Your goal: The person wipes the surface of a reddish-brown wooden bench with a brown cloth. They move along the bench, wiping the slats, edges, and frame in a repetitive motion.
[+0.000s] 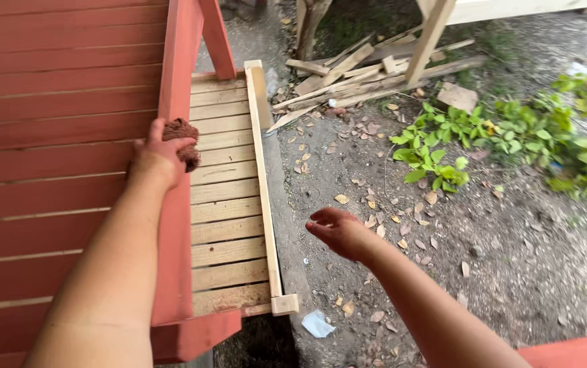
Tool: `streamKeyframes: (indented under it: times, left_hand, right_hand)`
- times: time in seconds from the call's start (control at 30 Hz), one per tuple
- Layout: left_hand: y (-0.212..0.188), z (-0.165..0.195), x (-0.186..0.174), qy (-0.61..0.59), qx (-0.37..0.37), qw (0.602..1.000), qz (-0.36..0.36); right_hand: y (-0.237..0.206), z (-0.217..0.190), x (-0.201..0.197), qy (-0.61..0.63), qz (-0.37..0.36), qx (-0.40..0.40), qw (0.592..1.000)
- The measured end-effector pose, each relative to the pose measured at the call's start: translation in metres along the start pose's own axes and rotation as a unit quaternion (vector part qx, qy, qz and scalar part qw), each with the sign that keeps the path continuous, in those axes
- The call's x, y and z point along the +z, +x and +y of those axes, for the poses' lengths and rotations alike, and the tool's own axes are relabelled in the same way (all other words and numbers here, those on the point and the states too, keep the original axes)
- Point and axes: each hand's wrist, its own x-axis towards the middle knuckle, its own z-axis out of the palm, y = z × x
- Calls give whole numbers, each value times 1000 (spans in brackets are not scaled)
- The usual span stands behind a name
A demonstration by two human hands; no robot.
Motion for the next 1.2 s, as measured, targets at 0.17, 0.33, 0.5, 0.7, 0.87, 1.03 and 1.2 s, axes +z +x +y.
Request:
streamKeyframes:
  times: [0.17, 0.33, 0.5, 0.7, 0.87, 1.03, 1.2]
  left_hand:
    - [-14, 19, -13, 98, 15, 995, -1]
    - [-10, 17, -13, 112, -4, 994, -7]
    - [20, 23, -11, 113, -23, 993, -9]
    - [88, 50, -22, 110, -53, 992, -28]
    - [130, 72, -31, 34, -102, 994, -9]
    - [164, 92, -38, -107, -168, 979, 42]
    - [210, 109, -34, -73, -196, 977, 49]
  right_hand:
    - [7, 18, -21, 10, -29, -10, 999]
    - [45, 28, -36, 1, -46, -22, 999]
    - [108, 20, -80, 21, -56, -81, 995]
    - [206, -30, -142, -31, -60, -122, 990]
    - [266, -75, -168, -65, -69, -133, 987]
    - [319, -121, -168, -69, -80, -168, 980]
    - [381, -162, -164, -97, -86, -180, 975]
